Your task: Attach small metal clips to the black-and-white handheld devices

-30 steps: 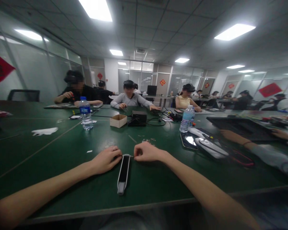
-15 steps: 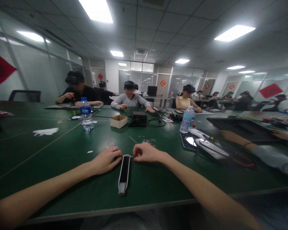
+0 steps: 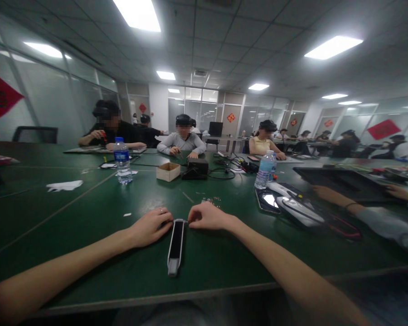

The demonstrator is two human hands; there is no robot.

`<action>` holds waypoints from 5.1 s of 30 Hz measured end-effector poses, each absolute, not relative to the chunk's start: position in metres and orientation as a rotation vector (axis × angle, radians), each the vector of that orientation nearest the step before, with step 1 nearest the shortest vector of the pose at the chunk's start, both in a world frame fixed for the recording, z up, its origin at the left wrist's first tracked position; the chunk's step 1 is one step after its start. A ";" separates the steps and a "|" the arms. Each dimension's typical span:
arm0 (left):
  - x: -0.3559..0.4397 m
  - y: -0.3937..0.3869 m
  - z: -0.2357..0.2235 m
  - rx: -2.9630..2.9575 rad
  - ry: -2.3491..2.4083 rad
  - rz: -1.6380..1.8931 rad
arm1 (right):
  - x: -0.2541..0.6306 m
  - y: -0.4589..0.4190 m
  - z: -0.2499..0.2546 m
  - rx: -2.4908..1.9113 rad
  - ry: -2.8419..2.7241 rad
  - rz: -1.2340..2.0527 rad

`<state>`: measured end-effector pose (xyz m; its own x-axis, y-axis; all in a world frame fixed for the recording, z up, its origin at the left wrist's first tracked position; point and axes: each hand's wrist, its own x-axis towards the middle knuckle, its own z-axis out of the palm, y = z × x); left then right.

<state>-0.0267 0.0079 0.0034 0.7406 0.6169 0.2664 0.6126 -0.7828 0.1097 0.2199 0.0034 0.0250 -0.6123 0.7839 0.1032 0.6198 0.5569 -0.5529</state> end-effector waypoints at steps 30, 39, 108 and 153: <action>-0.028 0.007 0.005 2.916 0.994 0.477 | 0.220 0.007 0.022 -1.078 -2.467 0.624; -0.029 0.008 0.004 2.920 1.007 0.468 | 0.221 0.006 0.022 -1.074 -2.460 0.642; -0.029 0.006 0.006 2.918 1.035 0.414 | 0.223 0.006 0.023 -1.063 -2.482 0.720; -0.029 0.003 0.008 2.932 1.052 0.417 | 0.223 0.005 0.022 -1.042 -2.472 0.631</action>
